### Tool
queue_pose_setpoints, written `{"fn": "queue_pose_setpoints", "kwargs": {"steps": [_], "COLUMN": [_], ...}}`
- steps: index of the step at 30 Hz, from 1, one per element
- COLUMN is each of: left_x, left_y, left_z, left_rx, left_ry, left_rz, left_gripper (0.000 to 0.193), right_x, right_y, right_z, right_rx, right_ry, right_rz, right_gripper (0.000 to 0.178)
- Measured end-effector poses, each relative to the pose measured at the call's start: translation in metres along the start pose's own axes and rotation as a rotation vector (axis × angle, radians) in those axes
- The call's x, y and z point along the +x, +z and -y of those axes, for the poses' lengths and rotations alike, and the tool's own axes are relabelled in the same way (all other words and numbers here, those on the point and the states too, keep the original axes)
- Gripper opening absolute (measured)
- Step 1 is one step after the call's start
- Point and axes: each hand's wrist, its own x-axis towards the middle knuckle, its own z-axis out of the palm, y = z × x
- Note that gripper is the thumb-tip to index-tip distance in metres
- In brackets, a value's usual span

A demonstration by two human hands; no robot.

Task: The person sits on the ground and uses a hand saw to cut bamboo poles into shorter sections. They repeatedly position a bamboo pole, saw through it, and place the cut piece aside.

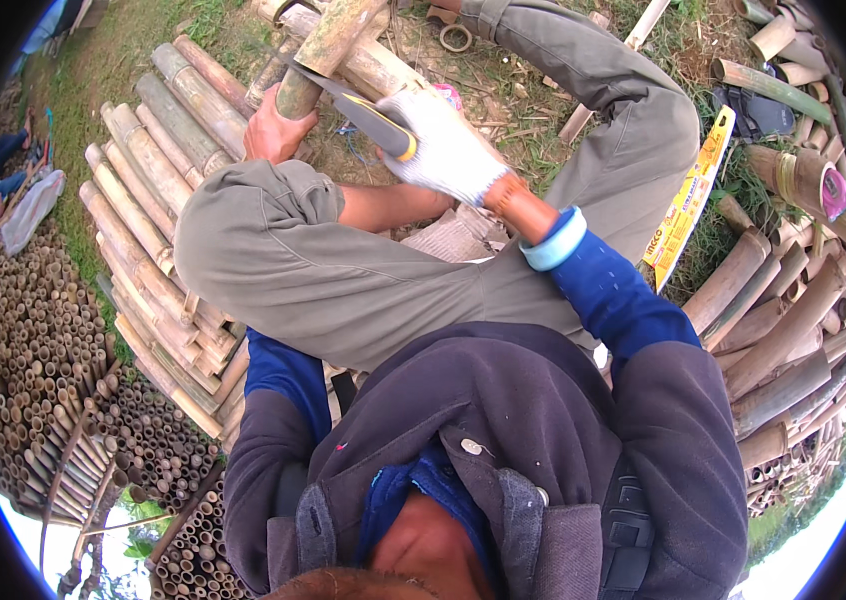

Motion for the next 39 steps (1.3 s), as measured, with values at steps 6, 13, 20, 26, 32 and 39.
{"fn": "queue_pose_setpoints", "kwargs": {"steps": [6, 13, 20, 26, 32, 39], "left_x": [-0.006, -0.004, -0.003, -0.032, -0.104, -0.186], "left_y": [0.001, 0.001, -0.041, -0.066, -0.191, -0.357], "left_z": [0.015, 0.010, 0.033, 0.021, 0.052, 0.120], "left_rx": [-0.016, 0.015, -0.068, -0.115, -0.124, -0.284], "left_ry": [0.006, -0.026, -0.017, 0.002, 0.000, -0.012], "left_rz": [-0.010, -0.016, -0.223, -0.240, -0.454, -1.043], "left_gripper": [0.087, 0.086, 0.082, 0.087, 0.098, 0.093], "right_x": [-0.094, 0.036, -0.013, -0.039, -0.046, -0.047], "right_y": [-0.073, 0.040, 0.008, 0.006, 0.016, 0.011], "right_z": [0.058, -0.030, -0.034, -0.050, -0.065, -0.077], "right_rx": [0.082, -0.200, 0.085, 0.067, 0.132, -0.007], "right_ry": [0.330, 0.217, 0.088, 0.144, 0.118, 0.041], "right_rz": [0.154, 0.152, 0.099, 0.162, 0.270, 0.204], "right_gripper": [0.057, 0.050, 0.061, 0.069, 0.071, 0.072]}}
